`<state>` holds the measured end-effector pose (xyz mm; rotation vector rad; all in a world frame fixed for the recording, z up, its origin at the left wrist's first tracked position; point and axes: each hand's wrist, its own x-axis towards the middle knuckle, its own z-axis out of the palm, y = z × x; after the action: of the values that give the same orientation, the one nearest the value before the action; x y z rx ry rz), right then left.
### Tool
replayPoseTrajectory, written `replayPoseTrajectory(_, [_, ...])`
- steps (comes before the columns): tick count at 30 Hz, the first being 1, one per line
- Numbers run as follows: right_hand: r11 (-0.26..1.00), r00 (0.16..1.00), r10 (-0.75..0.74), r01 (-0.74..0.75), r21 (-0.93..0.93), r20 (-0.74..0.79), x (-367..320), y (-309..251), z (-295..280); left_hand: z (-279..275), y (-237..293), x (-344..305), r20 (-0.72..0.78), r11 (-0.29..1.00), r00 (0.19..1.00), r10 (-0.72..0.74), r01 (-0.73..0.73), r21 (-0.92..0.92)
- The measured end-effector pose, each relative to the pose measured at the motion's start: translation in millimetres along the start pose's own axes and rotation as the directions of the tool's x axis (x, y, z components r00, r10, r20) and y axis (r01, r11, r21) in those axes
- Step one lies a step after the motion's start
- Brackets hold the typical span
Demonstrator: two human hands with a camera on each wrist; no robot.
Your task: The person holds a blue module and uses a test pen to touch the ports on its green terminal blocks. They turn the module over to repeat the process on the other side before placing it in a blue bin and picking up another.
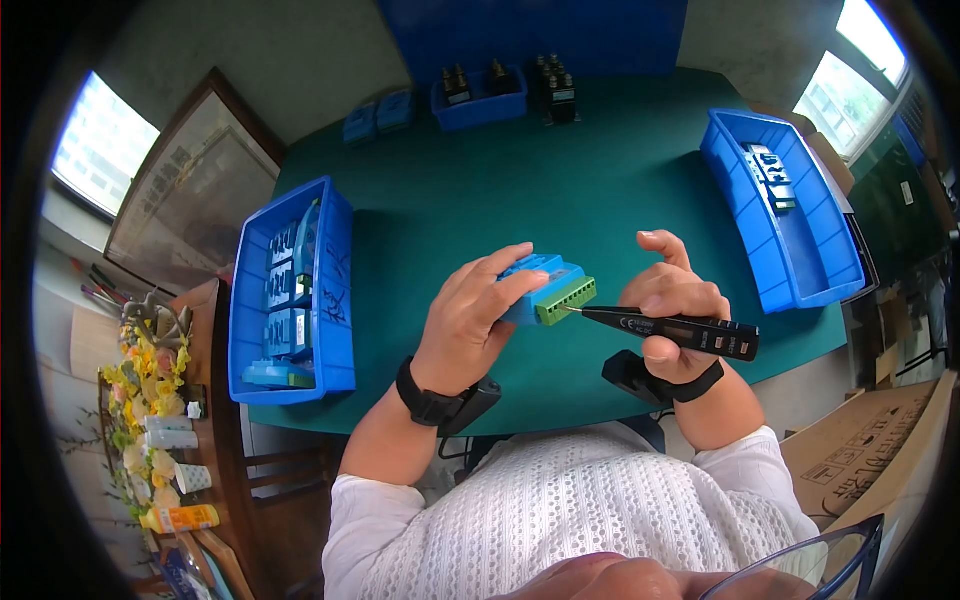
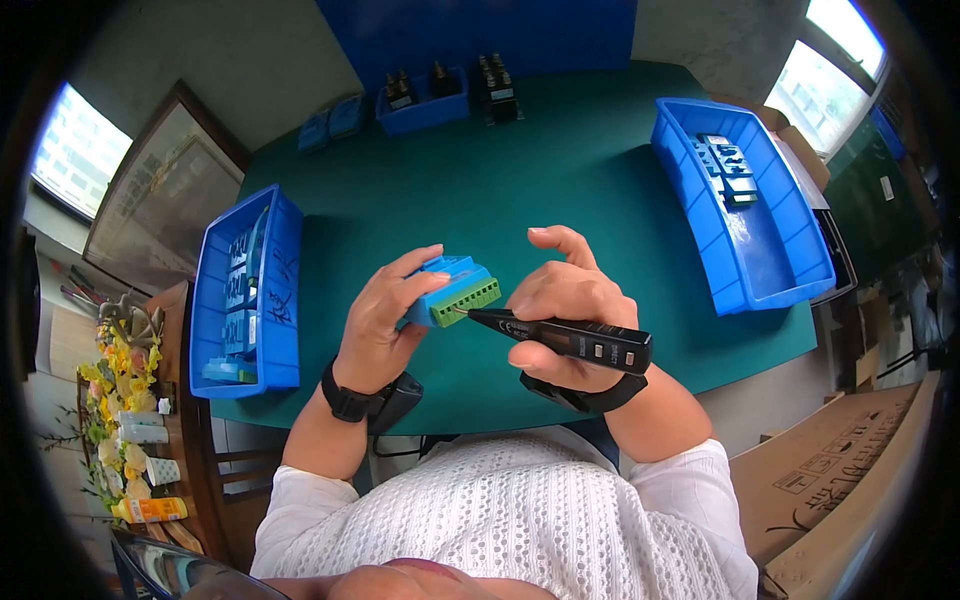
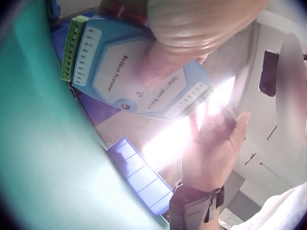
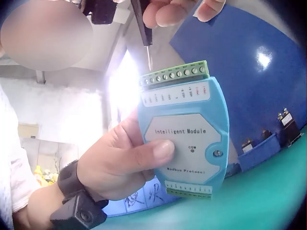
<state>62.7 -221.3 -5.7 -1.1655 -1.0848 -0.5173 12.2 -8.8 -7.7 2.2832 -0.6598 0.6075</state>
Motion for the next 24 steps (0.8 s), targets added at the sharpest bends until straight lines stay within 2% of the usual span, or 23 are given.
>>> replayPoseTrajectory(6, [0.998, 0.998, 0.003, 0.001, -0.064, 0.06, 0.6, 0.8, -0.3, -1.2, 0.5, 0.8, 0.002, 1.0, 1.0, 0.008, -0.008, 0.016])
replayPoseTrajectory(12, [1.0, 1.0, -0.004, 0.004, -0.014, 0.012, -0.3, -0.6, 0.4, -1.0, 0.6, 0.3, 0.009, 1.0, 1.0, 0.0, 0.0, 0.008])
replayPoseTrajectory(18, [1.0, 0.997, 0.013, -0.011, -0.027, 0.071, -0.1, -0.7, 1.9, -1.7, 1.6, 0.7, 0.015, 1.0, 1.0, -0.001, 0.001, 0.005])
replayPoseTrajectory(19, [1.0, 0.999, 0.019, -0.018, -0.005, 0.03, 0.5, -0.2, 1.9, -2.3, 1.4, 0.7, 0.018, 1.0, 1.0, -0.002, 0.002, 0.005])
replayPoseTrajectory(22, [0.999, 0.994, 0.017, -0.012, 0.045, -0.107, 1.6, 2.1, 0.3, -1.0, -0.9, -3.1, 0.016, 0.986, 0.994, -0.108, 0.109, -0.124])
replayPoseTrajectory(24, [0.985, 0.961, 0.155, -0.131, 0.115, -0.23, 2.7, 1.1, -1.3, -3.3, -0.4, -7.9, 0.156, 0.805, 0.923, -0.352, 0.383, -0.452])
